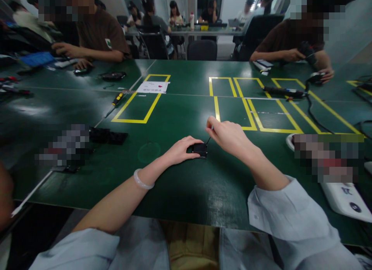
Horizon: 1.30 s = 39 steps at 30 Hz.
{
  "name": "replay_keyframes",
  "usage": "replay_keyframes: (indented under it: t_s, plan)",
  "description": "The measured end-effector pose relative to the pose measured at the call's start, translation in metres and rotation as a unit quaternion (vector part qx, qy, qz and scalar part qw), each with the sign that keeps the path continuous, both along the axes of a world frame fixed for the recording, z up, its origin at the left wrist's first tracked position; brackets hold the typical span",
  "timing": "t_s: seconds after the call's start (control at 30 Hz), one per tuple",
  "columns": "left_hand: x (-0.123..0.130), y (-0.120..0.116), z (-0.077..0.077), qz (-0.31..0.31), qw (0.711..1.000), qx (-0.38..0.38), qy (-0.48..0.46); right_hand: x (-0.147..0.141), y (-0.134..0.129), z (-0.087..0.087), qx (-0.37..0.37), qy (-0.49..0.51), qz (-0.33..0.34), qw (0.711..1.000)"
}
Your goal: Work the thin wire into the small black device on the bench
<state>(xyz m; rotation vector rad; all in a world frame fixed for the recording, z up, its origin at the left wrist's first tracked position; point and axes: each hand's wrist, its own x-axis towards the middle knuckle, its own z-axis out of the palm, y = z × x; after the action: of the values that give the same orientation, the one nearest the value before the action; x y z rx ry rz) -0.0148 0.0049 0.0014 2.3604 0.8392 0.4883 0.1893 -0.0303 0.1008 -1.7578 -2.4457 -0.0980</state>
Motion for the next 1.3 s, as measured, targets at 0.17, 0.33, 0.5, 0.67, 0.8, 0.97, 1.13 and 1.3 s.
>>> replay_keyframes:
  t_s: [0.17, 0.33, 0.5, 0.67, 0.8, 0.97, 1.13, 1.3]
  plan:
    - [-0.0006, -0.0008, -0.0006, -0.001, 1.000, 0.000, -0.003, 0.0010, -0.0006, -0.0010, 0.002, 0.016, 0.008, 1.000]
    - [-0.0009, -0.0002, -0.0029, 0.002, 1.000, 0.003, -0.003, 0.0007, -0.0019, 0.0013, 0.003, 0.011, 0.011, 1.000]
    - [-0.0008, -0.0003, -0.0021, 0.000, 1.000, 0.004, -0.007, 0.0002, -0.0008, 0.0019, -0.007, -0.020, -0.002, 1.000]
    - [-0.0009, -0.0010, -0.0012, 0.003, 1.000, 0.003, -0.002, 0.0011, -0.0016, 0.0001, 0.000, -0.009, 0.013, 1.000]
    - [-0.0011, -0.0006, -0.0021, -0.001, 1.000, 0.004, -0.010, 0.0007, -0.0040, 0.0012, 0.001, 0.010, 0.021, 1.000]
    - [-0.0008, 0.0000, -0.0023, -0.003, 1.000, -0.001, -0.009, -0.0004, -0.0033, 0.0036, -0.012, -0.002, 0.007, 1.000]
    - [-0.0006, -0.0001, -0.0019, -0.005, 1.000, 0.005, -0.008, 0.0000, -0.0007, 0.0018, -0.010, -0.027, -0.007, 1.000]
    - [-0.0005, -0.0001, -0.0004, -0.003, 1.000, 0.004, -0.005, 0.0011, -0.0024, 0.0013, -0.005, -0.014, -0.004, 1.000]
